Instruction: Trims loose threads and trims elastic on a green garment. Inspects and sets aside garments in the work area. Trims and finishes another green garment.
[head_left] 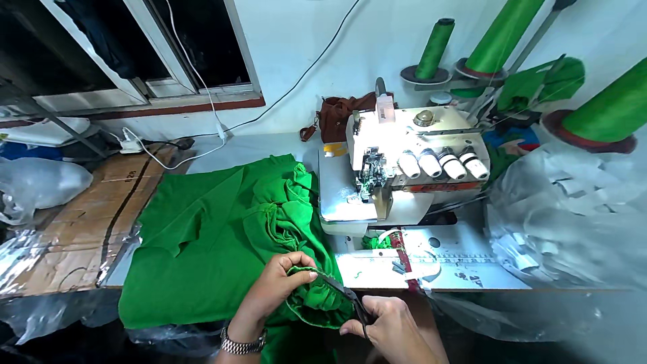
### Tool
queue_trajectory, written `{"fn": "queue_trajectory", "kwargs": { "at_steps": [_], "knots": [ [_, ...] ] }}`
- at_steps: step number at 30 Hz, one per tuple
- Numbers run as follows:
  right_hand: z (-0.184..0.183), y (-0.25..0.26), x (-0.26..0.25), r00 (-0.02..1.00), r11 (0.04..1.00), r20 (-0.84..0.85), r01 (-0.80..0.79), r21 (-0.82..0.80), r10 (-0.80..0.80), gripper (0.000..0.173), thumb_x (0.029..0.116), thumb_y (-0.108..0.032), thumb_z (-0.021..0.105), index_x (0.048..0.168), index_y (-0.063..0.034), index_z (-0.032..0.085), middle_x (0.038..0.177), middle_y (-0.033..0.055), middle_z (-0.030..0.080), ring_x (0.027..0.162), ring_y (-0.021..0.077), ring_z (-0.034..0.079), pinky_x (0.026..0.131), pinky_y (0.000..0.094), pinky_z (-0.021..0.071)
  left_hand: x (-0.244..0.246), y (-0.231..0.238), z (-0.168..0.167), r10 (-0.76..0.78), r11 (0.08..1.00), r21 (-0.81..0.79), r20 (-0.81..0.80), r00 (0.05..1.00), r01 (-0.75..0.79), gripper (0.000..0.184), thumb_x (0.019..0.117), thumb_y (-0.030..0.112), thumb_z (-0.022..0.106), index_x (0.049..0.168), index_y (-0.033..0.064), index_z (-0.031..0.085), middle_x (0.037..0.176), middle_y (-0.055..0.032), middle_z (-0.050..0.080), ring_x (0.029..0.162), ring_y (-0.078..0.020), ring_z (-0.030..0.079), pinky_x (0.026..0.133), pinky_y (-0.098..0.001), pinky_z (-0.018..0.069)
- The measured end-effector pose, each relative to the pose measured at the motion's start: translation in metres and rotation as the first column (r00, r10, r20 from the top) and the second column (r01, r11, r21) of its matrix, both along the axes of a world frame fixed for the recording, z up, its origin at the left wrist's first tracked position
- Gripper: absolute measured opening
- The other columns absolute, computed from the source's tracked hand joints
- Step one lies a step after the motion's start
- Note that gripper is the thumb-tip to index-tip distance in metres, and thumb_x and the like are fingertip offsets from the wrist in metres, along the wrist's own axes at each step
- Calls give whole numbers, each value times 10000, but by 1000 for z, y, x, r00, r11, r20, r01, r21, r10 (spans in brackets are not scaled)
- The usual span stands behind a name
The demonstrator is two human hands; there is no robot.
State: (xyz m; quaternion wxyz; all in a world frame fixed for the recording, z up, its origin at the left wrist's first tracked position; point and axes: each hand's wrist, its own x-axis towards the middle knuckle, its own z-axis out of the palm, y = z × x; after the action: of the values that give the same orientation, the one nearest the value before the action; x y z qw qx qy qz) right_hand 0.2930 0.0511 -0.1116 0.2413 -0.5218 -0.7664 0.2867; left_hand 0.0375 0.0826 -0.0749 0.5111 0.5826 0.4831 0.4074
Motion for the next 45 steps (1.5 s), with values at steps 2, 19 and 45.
{"fn": "queue_trajectory", "kwargs": {
  "at_steps": [2,19,45],
  "knots": [
    [1,1,-1,1000,999,7,-2,40,2,628,744,-644,761,601,-73,540,509,6,453,484,98,451,472,288,367,0,0,0,-8,1000,-2,-2,1000,8,55,891,126,716,905,88,752,878,5,715,858,-73,665,803,-256,550],
    [-4,7,8,998,991,46,-45,125,40,594,778,-591,748,603,-65,538,504,30,461,471,130,467,460,315,382,-1,0,-2,-29,999,15,-35,999,30,65,899,134,709,911,93,759,891,20,713,868,-62,663,801,-242,548],
    [-6,14,9,989,933,112,-130,335,97,519,822,-501,724,618,-53,561,506,75,507,449,188,542,436,343,448,-3,0,-2,-62,997,53,-50,997,65,49,861,123,737,873,101,779,871,50,709,867,-26,656,804,-218,543]
  ]
}}
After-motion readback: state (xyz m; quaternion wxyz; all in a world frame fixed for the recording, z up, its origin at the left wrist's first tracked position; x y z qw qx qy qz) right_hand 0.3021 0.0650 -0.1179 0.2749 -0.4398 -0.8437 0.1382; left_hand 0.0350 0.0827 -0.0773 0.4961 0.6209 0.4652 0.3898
